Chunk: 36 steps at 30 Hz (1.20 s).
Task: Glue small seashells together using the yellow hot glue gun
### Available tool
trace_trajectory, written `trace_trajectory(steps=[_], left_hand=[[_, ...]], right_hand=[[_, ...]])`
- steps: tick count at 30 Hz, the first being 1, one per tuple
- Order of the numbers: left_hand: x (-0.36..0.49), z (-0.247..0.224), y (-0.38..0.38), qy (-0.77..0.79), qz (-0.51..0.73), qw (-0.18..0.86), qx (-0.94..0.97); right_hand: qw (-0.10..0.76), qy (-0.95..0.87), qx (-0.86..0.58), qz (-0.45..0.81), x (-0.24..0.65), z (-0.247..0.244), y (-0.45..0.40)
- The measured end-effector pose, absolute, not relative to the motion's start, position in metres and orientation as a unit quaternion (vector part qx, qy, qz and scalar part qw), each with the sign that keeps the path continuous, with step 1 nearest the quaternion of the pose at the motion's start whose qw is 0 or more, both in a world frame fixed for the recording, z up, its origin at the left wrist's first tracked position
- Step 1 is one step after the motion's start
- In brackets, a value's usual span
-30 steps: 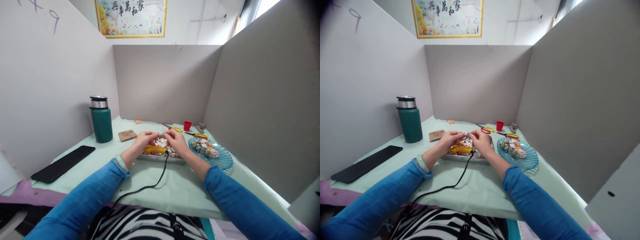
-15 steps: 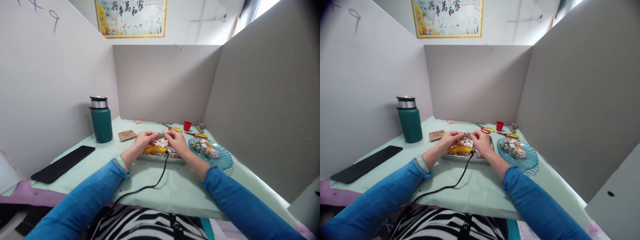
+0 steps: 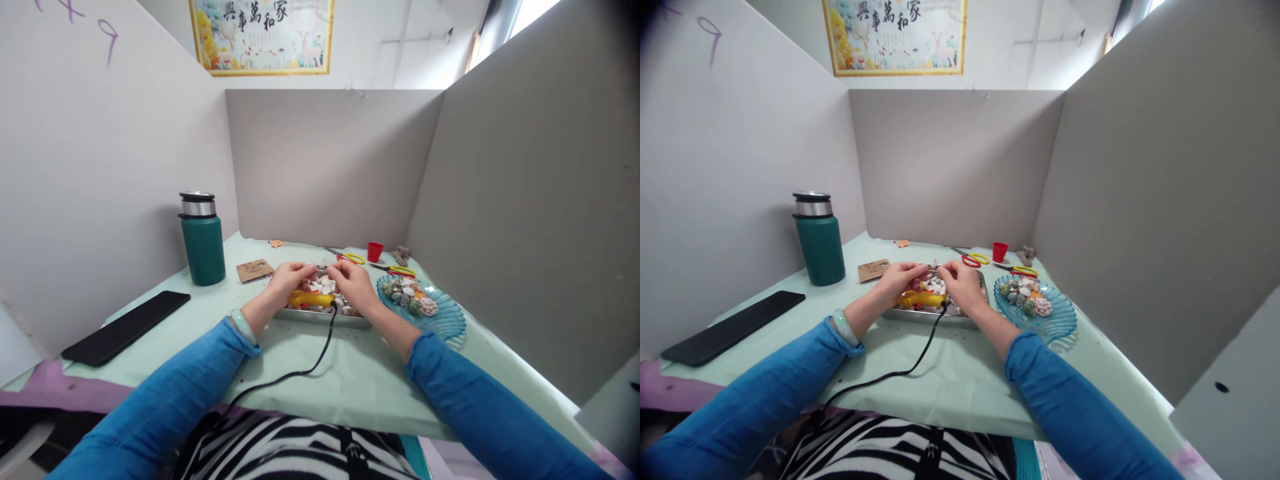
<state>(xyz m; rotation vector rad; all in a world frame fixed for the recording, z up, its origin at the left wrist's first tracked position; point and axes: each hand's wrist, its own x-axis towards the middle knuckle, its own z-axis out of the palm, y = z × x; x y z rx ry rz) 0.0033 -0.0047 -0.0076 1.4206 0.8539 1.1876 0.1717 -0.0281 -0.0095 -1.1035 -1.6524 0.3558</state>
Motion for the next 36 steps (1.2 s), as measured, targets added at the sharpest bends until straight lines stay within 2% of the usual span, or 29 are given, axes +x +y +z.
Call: trace_trajectory(steps=[17, 36], left_hand=[[0.003, -0.007, -0.005, 0.357, 0.496, 0.510, 0.605], [0.004, -0.007, -0.004, 0.340, 0.503, 0.516, 0.604]], right_hand=[[0.523, -0.714, -0.460, 0.075, 0.171, -0.006, -0.034], [0.527, -0.721, -0.434, 0.121, 0.178, -0.010, -0.023]])
